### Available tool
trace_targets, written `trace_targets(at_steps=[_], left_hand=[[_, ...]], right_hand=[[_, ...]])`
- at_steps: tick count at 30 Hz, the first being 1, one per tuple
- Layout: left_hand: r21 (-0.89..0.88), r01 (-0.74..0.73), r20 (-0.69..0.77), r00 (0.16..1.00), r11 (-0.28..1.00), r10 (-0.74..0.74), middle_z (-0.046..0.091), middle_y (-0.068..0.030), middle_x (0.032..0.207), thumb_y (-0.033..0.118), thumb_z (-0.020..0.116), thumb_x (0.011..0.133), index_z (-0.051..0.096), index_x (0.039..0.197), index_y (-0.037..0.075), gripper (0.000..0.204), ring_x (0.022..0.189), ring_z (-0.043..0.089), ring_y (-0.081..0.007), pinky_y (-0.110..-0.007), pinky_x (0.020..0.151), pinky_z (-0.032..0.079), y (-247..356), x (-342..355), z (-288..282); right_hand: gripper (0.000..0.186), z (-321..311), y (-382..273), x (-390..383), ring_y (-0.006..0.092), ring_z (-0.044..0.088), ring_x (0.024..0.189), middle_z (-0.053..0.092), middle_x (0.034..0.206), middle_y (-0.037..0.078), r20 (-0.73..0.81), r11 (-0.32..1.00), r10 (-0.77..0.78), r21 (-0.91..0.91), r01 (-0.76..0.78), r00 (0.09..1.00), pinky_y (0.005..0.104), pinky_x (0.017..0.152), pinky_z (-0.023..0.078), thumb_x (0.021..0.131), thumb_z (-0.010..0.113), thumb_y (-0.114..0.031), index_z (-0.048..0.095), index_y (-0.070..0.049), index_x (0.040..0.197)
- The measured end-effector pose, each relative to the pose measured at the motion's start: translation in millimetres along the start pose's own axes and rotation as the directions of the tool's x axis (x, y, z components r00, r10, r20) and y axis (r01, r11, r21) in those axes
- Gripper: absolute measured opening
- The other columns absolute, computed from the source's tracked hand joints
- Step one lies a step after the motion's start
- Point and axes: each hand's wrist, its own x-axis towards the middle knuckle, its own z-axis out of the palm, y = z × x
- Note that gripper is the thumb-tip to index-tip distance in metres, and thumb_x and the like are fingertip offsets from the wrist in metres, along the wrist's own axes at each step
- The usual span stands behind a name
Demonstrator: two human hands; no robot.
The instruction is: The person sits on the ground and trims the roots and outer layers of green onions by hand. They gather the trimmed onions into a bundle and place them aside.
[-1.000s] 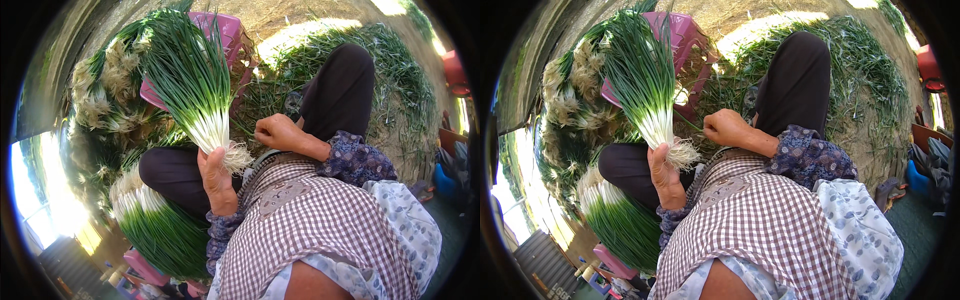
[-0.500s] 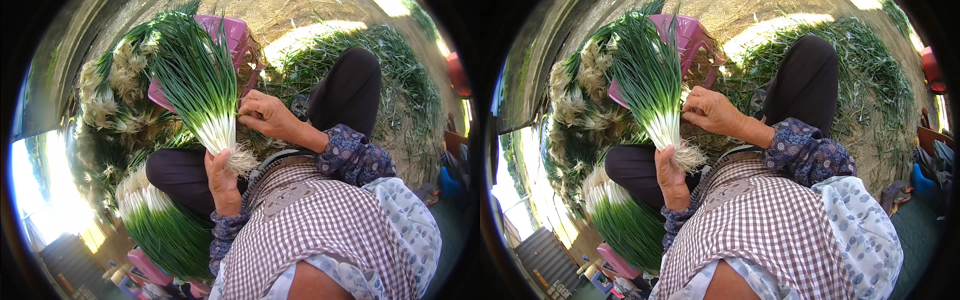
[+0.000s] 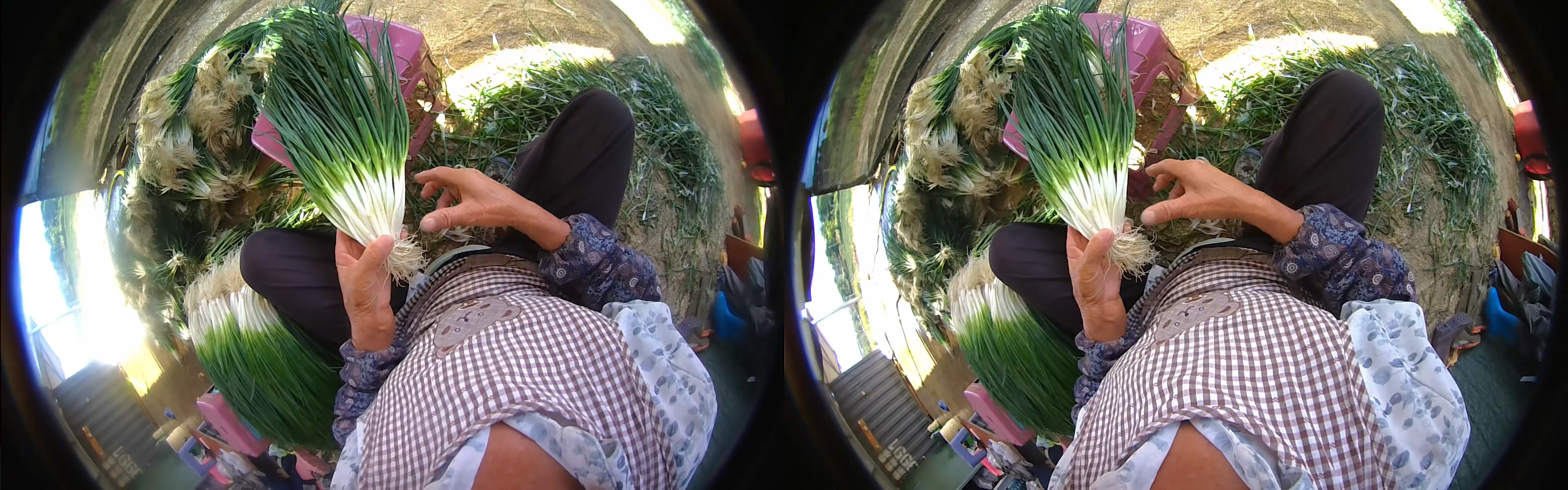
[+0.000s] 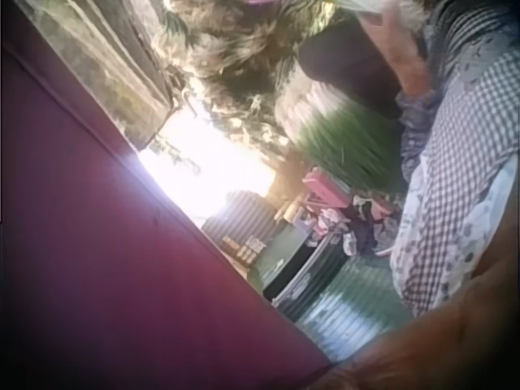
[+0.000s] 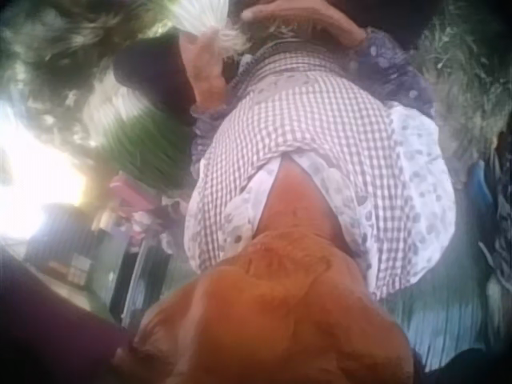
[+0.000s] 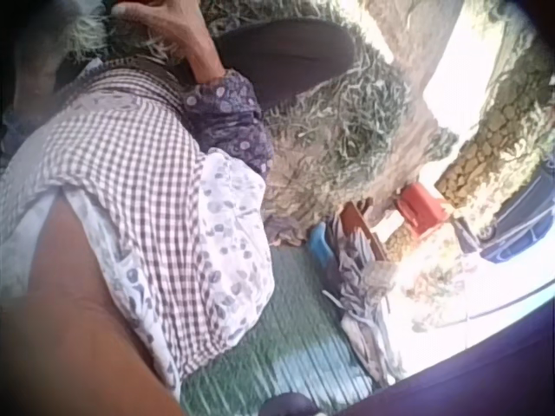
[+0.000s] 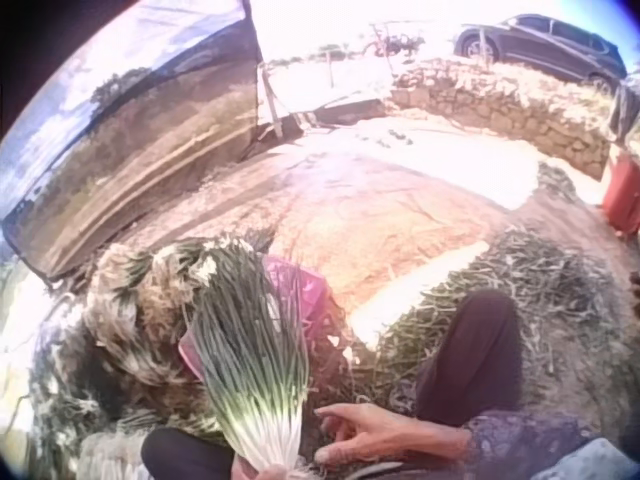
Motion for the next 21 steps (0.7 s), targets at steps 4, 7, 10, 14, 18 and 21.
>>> trace_targets(at_steps=[4, 7, 10, 14, 18, 21], left_hand=[[0.137, -0.154, 0.073, 0.987, 0.978, 0.145, 0.053, -0.0164, 0.123, 0.005, 0.068, 0.076, 0.035, 0.134, -0.003, 0.068, 0.107, 0.058, -0.0258, -0.039, 0.087, 0.051, 33.7, -15.3, 42.1], [0.107, -0.182, 0.149, 0.975, 0.978, 0.165, 0.051, -0.0174, 0.127, 0.002, 0.066, 0.078, 0.035, 0.133, -0.004, 0.063, 0.113, 0.056, -0.0283, -0.040, 0.094, 0.050, 42.3, -15.1, 38.8], [0.092, -0.129, 0.093, 0.988, 0.987, 0.120, 0.054, -0.0170, 0.123, 0.005, 0.067, 0.081, 0.036, 0.131, -0.005, 0.060, 0.109, 0.058, -0.0263, -0.038, 0.090, 0.051, 31.8, -4.1, 29.6], [0.086, -0.019, 0.120, 0.993, 0.996, 0.008, 0.055, -0.0152, 0.121, 0.009, 0.070, 0.081, 0.038, 0.130, -0.005, 0.060, 0.103, 0.060, -0.0228, -0.034, 0.084, 0.053, 2.8, 2.0, 6.8], [0.108, 0.027, 0.033, 0.999, 0.994, -0.031, 0.057, -0.0155, 0.117, 0.011, 0.070, 0.079, 0.040, 0.128, -0.005, 0.060, 0.095, 0.062, -0.0221, -0.036, 0.080, 0.053, -5.4, -0.5, 12.9], [0.145, 0.043, 0.080, 0.995, 0.988, -0.055, 0.057, -0.0153, 0.117, 0.014, 0.071, 0.079, 0.040, 0.128, -0.006, 0.061, 0.092, 0.061, -0.0208, -0.035, 0.079, 0.051, -3.4, -0.9, 10.4]], right_hand=[[0.048, 18.1, -51.5, 33.8, 0.0135, 0.058, 0.098, 0.061, 0.112, 0.007, -0.101, 0.766, -0.159, 0.615, 0.187, 0.982, 0.0298, 0.083, 0.049, 0.086, 0.067, -0.023, 0.051, 0.000, 0.125], [0.042, 20.7, -65.0, 32.2, 0.0148, 0.058, 0.102, 0.061, 0.111, 0.007, -0.236, 0.633, -0.239, 0.698, 0.335, 0.942, 0.0300, 0.090, 0.047, 0.086, 0.065, -0.014, 0.051, 0.000, 0.123], [0.035, 16.5, -37.7, 31.8, 0.0100, 0.059, 0.084, 0.062, 0.101, 0.004, -0.211, 0.605, -0.104, 0.762, 0.230, 0.972, 0.0244, 0.071, 0.049, 0.085, 0.064, -0.008, 0.054, -0.001, 0.118], [0.029, 23.7, -1.1, 24.0, 0.0069, 0.056, 0.072, 0.062, 0.094, 0.002, -0.150, 0.516, 0.078, 0.852, 0.089, 0.986, 0.0203, 0.058, 0.045, 0.087, 0.062, -0.010, 0.055, -0.002, 0.114], [0.030, 28.1, 18.9, 15.9, 0.0095, 0.060, 0.087, 0.063, 0.103, 0.001, -0.023, 0.443, 0.134, 0.896, -0.039, 0.991, 0.0232, 0.070, 0.049, 0.091, 0.060, -0.024, 0.056, -0.006, 0.114], [0.046, 38.0, 26.3, 15.9, 0.0148, 0.059, 0.100, 0.062, 0.113, 0.004, 0.131, 0.328, 0.066, 0.933, -0.146, 0.989, 0.0313, 0.083, 0.049, 0.091, 0.056, -0.043, 0.054, -0.008, 0.120]])
